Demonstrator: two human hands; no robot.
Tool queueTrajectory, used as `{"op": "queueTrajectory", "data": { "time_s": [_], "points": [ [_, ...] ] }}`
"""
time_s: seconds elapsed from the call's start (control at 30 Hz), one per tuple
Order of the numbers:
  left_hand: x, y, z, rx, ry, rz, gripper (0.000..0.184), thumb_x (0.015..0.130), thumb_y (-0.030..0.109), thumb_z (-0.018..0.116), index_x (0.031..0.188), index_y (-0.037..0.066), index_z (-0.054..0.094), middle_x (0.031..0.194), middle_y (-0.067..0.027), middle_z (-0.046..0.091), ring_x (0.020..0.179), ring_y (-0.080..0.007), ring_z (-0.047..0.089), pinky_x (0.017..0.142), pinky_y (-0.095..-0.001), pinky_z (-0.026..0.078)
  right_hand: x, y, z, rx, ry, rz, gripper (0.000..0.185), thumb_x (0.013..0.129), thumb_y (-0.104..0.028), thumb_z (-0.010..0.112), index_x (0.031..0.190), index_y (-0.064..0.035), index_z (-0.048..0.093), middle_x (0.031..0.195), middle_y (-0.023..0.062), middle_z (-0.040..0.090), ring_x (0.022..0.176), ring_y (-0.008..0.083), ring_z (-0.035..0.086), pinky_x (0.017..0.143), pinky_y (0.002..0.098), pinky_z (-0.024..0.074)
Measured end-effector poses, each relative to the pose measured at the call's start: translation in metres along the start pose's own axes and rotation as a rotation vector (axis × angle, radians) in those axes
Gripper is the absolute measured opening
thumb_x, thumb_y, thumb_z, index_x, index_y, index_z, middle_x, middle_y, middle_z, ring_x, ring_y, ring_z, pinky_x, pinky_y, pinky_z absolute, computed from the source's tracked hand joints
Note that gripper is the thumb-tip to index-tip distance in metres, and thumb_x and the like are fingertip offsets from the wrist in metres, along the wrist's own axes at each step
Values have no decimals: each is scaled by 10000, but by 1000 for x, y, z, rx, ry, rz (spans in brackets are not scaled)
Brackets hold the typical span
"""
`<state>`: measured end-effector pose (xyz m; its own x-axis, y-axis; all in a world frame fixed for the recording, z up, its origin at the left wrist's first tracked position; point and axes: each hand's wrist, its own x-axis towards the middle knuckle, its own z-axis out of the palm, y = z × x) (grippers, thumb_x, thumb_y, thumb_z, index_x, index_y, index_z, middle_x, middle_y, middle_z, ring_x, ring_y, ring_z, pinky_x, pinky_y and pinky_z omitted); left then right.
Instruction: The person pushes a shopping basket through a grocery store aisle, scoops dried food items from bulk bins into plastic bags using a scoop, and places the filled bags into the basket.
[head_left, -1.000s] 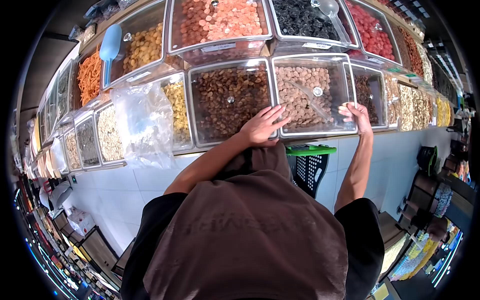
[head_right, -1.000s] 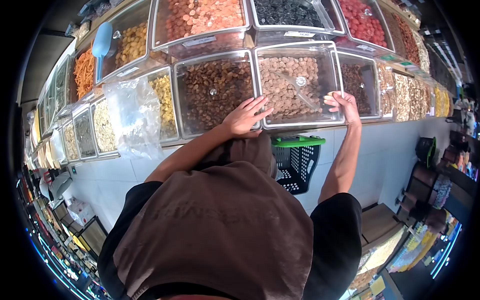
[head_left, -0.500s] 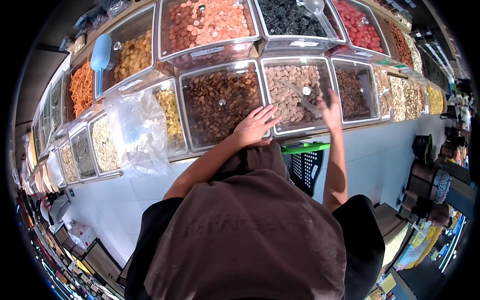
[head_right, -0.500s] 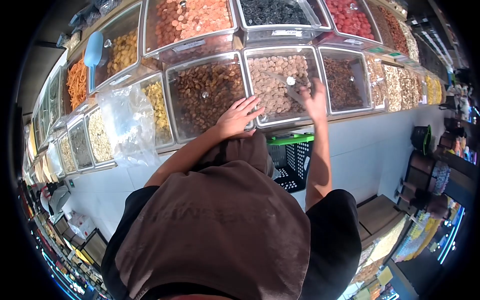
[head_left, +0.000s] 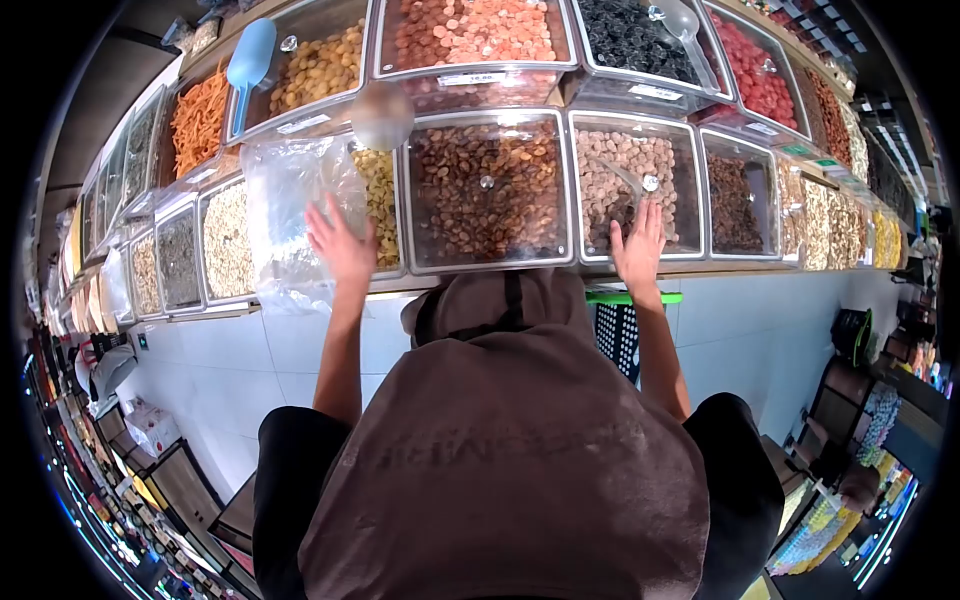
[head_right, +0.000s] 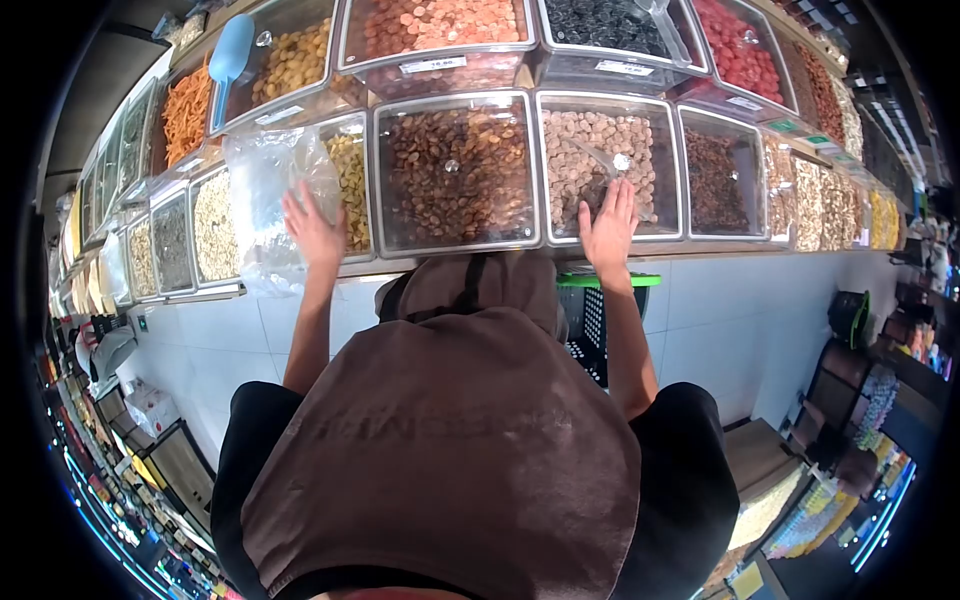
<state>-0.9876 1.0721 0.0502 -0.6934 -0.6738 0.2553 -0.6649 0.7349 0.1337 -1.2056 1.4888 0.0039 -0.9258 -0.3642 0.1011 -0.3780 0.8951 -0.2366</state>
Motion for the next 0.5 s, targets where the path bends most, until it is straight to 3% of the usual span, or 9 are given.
{"op": "queueTrajectory", "data": {
  "time_s": [0.07,0.1,0.17,0.2,0.3,0.37,0.43,0.5],
  "points": [
    [-13,-41,23,-189,-79,-204,622,932,277,561,1477,38,379,1503,-301,331,1421,-425,289,1160,-497,239,2,-7,4,-31,32,3,714,947,-403,527,1449,71,345,1520,241,335,1442,361,267,1154,498,231],
    [-20,-58,33,-187,-74,-206,622,932,277,561,1477,38,379,1503,-301,331,1421,-425,289,1160,-497,239,2,-10,5,-48,60,18,705,942,-408,526,1442,62,365,1520,230,342,1444,351,268,1152,493,232],
    [-28,-79,44,-270,9,-14,550,961,185,487,1454,-33,375,1467,-304,393,1408,-410,331,1163,-488,241,4,-15,5,-60,95,36,696,937,-413,526,1434,53,384,1521,219,349,1446,341,269,1151,487,233],
    [-27,-69,34,-254,18,-34,493,964,100,425,1423,-77,393,1423,-305,449,1375,-417,383,1153,-497,265,4,-15,4,-45,95,60,692,932,-417,527,1433,42,394,1519,211,357,1447,329,272,1150,482,234],
    [-25,-47,28,-399,152,-15,487,944,55,409,1415,-70,413,1435,-296,439,1367,-423,392,1146,-500,285,7,-15,6,-24,115,111,678,910,-415,543,1423,14,429,1517,186,377,1445,304,285,1148,473,234],
    [-15,-2,5,-408,196,76,511,903,-2,422,1410,-58,431,1431,-283,452,1351,-431,409,1138,-495,308,5,-16,6,-11,138,108,664,902,-409,550,1410,8,452,1512,179,386,1440,304,294,1143,471,240],
    [-8,39,-3,-614,213,269,556,867,-35,449,1422,-29,430,1439,-256,455,1366,-417,396,1143,-493,294,4,-15,8,1,165,116,654,894,-402,558,1400,2,469,1510,164,394,1436,303,300,1138,470,248],
    [-11,82,-9,-599,81,375,590,842,-55,461,1428,10,437,1454,-227,449,1385,-390,380,1147,-493,277,4,-16,6,-9,147,129,656,892,-404,559,1400,1,469,1505,154,405,1434,299,304,1137,467,251]
  ]
}}
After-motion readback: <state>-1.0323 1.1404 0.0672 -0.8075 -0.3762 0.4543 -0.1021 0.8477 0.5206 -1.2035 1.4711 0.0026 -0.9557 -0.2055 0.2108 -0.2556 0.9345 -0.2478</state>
